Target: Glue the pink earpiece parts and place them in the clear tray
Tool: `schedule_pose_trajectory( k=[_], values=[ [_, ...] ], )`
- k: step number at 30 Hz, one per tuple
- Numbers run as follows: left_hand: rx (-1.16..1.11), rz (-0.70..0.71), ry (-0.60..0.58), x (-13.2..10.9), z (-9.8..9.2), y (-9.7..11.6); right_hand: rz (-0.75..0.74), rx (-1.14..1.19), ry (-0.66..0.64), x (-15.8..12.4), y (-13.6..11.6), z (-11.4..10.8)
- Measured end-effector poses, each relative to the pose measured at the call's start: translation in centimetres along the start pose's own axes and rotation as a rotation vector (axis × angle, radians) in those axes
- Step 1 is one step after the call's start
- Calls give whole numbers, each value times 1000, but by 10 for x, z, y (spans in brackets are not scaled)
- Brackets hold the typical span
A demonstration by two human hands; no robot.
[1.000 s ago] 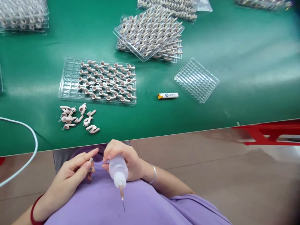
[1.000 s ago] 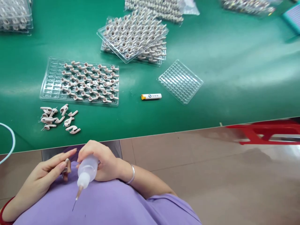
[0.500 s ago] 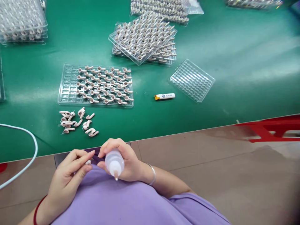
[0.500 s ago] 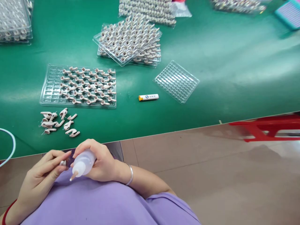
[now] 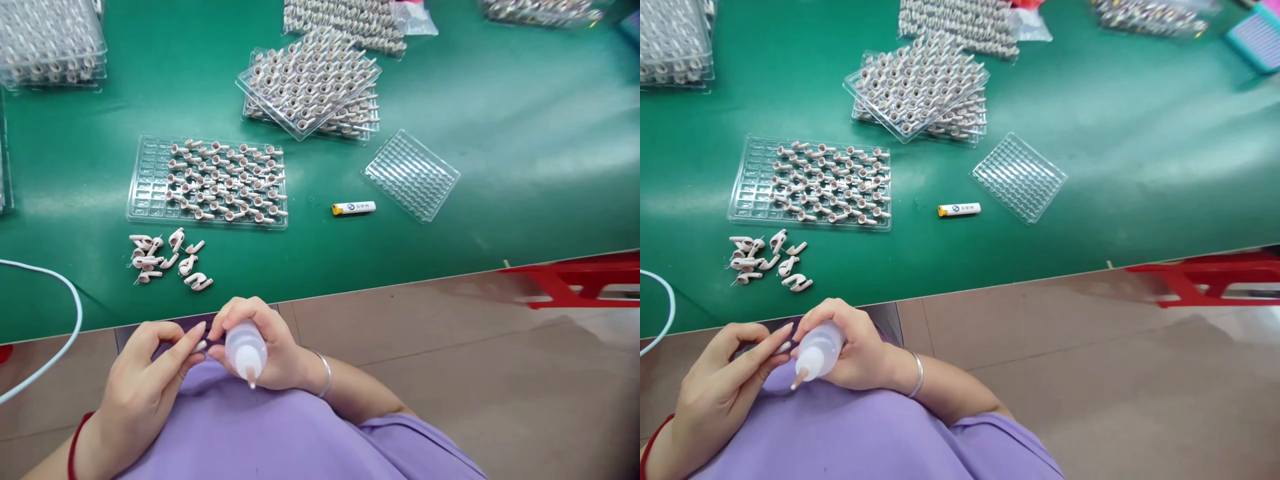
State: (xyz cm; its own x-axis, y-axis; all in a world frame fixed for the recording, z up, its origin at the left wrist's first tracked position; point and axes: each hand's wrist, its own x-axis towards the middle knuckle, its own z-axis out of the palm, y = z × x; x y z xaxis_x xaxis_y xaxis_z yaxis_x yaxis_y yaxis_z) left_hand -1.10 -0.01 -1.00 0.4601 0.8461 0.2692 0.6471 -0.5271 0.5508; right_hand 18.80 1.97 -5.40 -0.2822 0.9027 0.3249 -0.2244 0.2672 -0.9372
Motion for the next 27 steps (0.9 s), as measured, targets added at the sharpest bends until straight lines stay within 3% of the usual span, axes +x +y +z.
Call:
schedule_pose_trajectory(
  k=[6, 10, 13, 15, 19, 23, 27],
  values=[
    [-53, -8, 10, 2, 1, 2, 129, 2, 106, 4, -2, 2],
    [-270, -21, -34, 4, 3, 0, 153, 162, 100, 9, -2, 8],
    [-404, -97, -75, 3, 4, -3, 175, 224, 89, 12, -2, 7],
    [-433, -190, -31, 2, 4, -5, 201, 203, 137, 14, -2, 1],
    [-312, -324, 100, 1, 4, -9, 222, 92, 239, 20, 0, -20],
    [-145, -261, 180, 4, 2, -11, 265, -1, 178, 21, 2, -34],
    [-88, -198, 184, 7, 2, -10, 335, 11, 133, 17, 2, -31]
  ],
)
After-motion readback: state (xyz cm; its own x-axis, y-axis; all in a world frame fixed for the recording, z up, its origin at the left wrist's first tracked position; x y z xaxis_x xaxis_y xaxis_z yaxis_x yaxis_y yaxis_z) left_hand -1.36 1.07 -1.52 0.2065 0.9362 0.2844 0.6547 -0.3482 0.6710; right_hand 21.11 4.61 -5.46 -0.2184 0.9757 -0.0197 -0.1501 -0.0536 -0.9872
